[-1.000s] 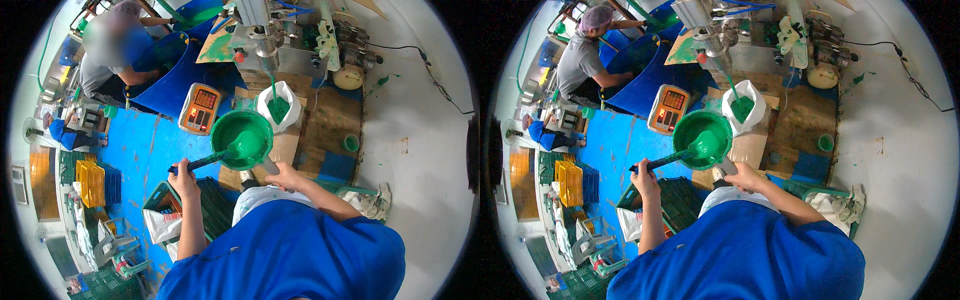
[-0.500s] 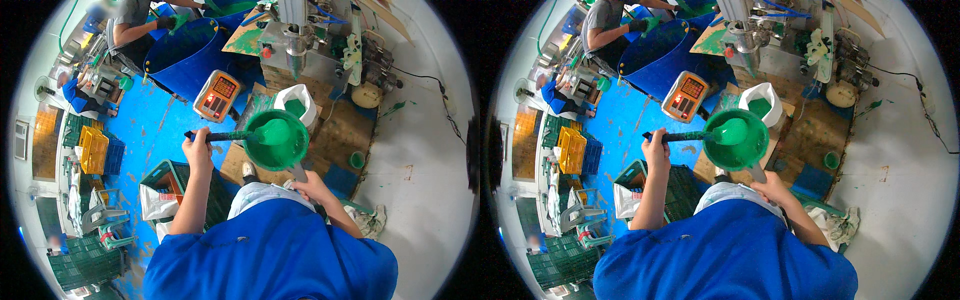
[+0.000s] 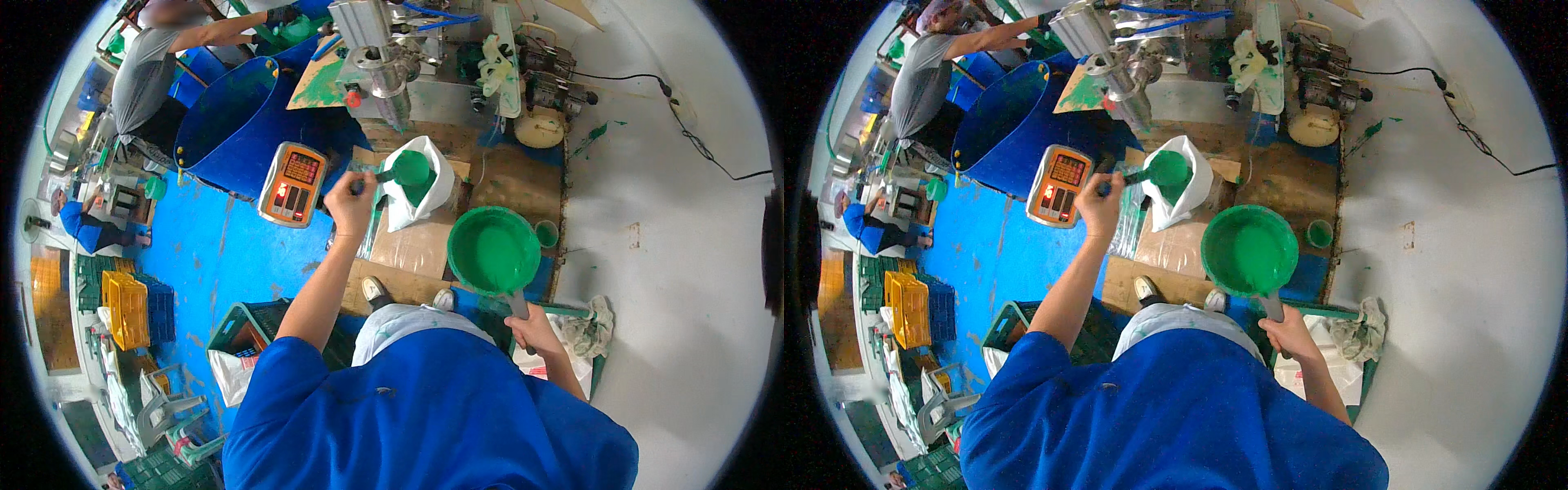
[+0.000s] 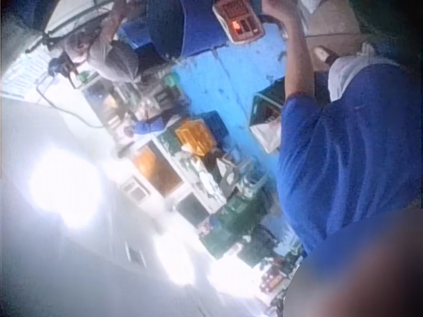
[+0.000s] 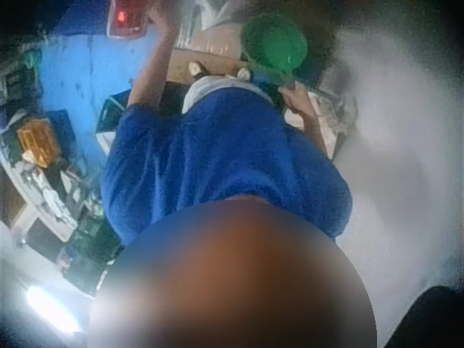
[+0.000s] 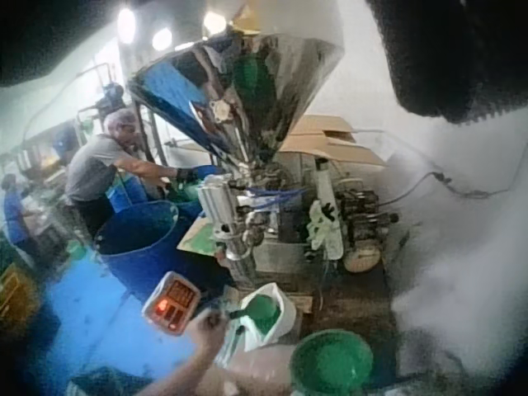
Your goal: The person scoops green powder from a large blue drum into a white bag using a green scoop, places the bag on a digital scale, and then moves the filled bag into a green crate. The person repeats this process multiple times.
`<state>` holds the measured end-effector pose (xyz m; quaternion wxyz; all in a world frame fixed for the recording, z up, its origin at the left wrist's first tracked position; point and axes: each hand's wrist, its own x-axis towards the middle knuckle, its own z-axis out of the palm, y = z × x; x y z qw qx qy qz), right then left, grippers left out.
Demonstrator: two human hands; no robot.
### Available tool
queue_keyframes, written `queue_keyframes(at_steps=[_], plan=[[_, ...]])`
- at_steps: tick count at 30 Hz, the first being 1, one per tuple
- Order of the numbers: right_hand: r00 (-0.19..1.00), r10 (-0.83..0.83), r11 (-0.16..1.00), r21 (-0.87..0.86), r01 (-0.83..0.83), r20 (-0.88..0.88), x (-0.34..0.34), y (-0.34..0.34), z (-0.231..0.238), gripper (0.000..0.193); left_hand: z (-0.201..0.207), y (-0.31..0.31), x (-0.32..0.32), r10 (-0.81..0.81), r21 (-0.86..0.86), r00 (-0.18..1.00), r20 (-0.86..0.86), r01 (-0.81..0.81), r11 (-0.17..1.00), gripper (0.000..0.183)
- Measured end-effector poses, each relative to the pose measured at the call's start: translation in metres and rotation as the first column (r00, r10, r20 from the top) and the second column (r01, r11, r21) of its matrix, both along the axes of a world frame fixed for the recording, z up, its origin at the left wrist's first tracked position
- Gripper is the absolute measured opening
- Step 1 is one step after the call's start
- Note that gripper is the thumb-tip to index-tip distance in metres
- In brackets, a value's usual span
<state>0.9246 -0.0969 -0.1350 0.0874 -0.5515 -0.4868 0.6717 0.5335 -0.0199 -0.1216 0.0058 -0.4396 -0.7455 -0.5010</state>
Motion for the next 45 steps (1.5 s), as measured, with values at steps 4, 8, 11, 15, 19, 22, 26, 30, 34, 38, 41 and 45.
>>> queue_keyframes(at_steps=[4, 8, 11, 15, 19, 22, 26, 30, 34, 38, 41, 45], plan=[[0.996, -0.082, 0.995, 0.060, 0.084, -0.030, -0.007, 0.011, -0.005, 0.016, -0.006, -0.001, 0.017, -0.253, 0.103, 0.931, -0.263, 0.287, 0.952, 0.009], [0.992, -0.129, 0.984, 0.127, 0.127, 0.009, -0.030, 0.030, -0.007, 0.017, -0.006, -0.009, 0.011, -0.146, 0.145, 0.976, -0.159, 0.170, 0.975, 0.012], [0.988, -0.134, 0.977, 0.177, 0.118, 0.080, -0.050, 0.044, -0.003, 0.018, -0.004, -0.014, -0.003, 0.126, 0.015, 0.912, 0.391, -0.144, 0.990, 0.020], [0.975, -0.080, 0.980, 0.195, 0.038, 0.209, -0.076, 0.053, 0.021, 0.018, 0.014, -0.030, -0.025, 0.025, 0.233, 0.623, 0.782, -0.330, 0.915, 0.019], [0.991, -0.018, 0.995, 0.100, 0.005, 0.132, -0.106, 0.053, 0.064, 0.017, 0.046, -0.057, -0.044, -0.058, 0.234, 0.477, 0.877, -0.320, 0.918, 0.018], [0.998, 0.065, 0.997, 0.029, -0.066, 0.022, -0.147, 0.059, 0.089, 0.016, 0.061, -0.080, -0.051, -0.035, 0.174, 0.648, 0.761, -0.151, 0.973, 0.012], [0.966, 0.215, 0.977, 0.035, -0.212, -0.141, -0.230, 0.074, 0.090, 0.016, 0.064, -0.102, -0.085, -0.153, 0.183, 0.928, 0.339, 0.094, 0.979, 0.023], [0.934, 0.271, 0.957, 0.166, -0.237, -0.232, -0.340, 0.103, 0.065, 0.014, 0.060, -0.108, -0.147, -0.272, 0.334, 0.722, 0.636, 0.060, 0.941, 0.063], [0.883, 0.181, 0.969, 0.231, -0.085, -0.433, -0.460, 0.145, 0.032, 0.021, 0.043, -0.127, -0.209, 0.043, 0.153, 0.716, 0.697, -0.207, 0.966, 0.029], [0.874, 0.024, 0.954, 0.272, 0.124, -0.485, -0.549, 0.204, 0.002, 0.022, 0.013, -0.140, -0.243, 0.121, 0.042, 0.687, 0.717, -0.215, 0.976, 0.017], [0.877, -0.015, 0.944, 0.281, 0.170, -0.481, -0.579, 0.251, -0.018, 0.029, -0.014, -0.135, -0.246, 0.121, -0.064, 0.604, 0.788, -0.115, 0.991, 0.016], [0.903, -0.017, 0.923, 0.339, 0.179, -0.430, -0.537, 0.250, -0.030, 0.062, -0.059, -0.109, -0.223, 0.062, -0.165, 0.516, 0.854, 0.156, 0.974, 0.016]])
